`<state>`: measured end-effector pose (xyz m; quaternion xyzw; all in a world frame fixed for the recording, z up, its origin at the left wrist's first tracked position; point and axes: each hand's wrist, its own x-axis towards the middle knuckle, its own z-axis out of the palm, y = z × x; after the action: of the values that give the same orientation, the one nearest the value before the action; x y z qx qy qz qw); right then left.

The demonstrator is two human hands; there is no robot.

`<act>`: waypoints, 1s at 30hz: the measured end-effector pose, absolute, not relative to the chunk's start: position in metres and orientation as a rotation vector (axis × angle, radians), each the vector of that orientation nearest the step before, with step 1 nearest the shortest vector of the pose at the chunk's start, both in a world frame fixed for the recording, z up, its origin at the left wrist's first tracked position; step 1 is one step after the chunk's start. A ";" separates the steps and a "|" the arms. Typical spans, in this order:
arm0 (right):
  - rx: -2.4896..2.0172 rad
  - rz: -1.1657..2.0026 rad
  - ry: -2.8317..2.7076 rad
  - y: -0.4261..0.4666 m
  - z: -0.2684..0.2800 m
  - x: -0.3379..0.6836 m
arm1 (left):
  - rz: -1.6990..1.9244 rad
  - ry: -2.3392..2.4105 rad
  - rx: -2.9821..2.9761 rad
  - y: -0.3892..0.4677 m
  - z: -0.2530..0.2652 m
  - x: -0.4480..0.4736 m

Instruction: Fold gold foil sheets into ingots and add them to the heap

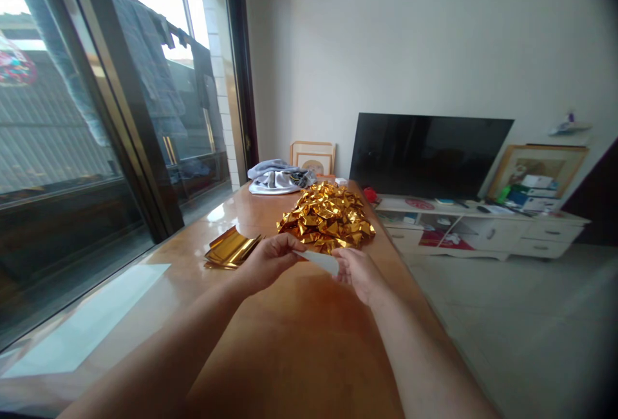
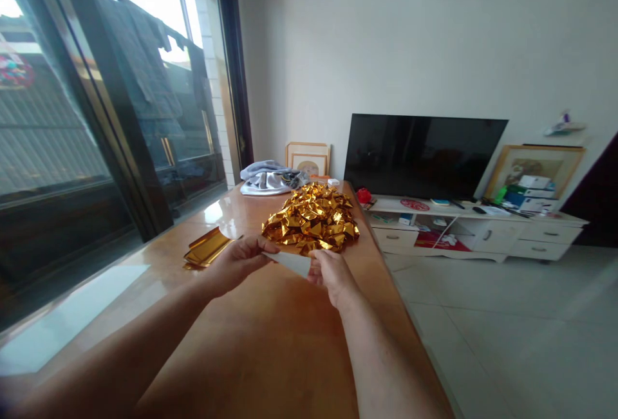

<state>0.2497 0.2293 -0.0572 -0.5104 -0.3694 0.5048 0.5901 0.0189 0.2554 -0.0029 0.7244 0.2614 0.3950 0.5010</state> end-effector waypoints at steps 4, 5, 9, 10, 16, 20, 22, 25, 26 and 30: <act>-1.147 1.325 -0.839 0.228 -0.053 0.244 | 0.928 0.701 2.049 0.234 -0.019 0.016; -1.145 1.347 -0.824 0.228 -0.053 0.243 | 0.886 0.704 2.129 0.230 -0.023 0.015; -1.202 1.319 -0.776 0.229 -0.060 0.244 | 0.695 0.770 2.410 0.225 -0.033 0.013; -1.217 1.304 -0.770 0.229 -0.062 0.244 | 0.651 0.769 2.458 0.225 -0.034 0.012; -1.327 1.172 -0.822 0.228 -0.066 0.247 | 0.538 0.680 2.557 0.227 -0.034 0.011; -1.387 0.940 -1.112 0.224 -0.065 0.243 | 0.546 0.654 2.530 0.230 -0.039 0.010; -1.373 0.857 -1.300 0.222 -0.066 0.240 | 0.542 0.650 2.536 0.234 -0.041 0.009; -1.381 0.760 -1.546 0.220 -0.068 0.238 | 0.522 0.685 2.570 0.240 -0.043 0.008; -1.390 0.734 -1.604 0.219 -0.068 0.238 | 0.519 0.705 2.580 0.241 -0.043 0.008; -1.403 0.687 -1.722 0.215 -0.065 0.239 | 0.479 0.748 2.643 0.241 -0.041 0.008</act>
<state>0.2390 0.2146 -0.0651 -0.5539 -0.6798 0.2710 0.3971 0.0082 0.2415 -0.0414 0.9332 0.2641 0.1693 0.1755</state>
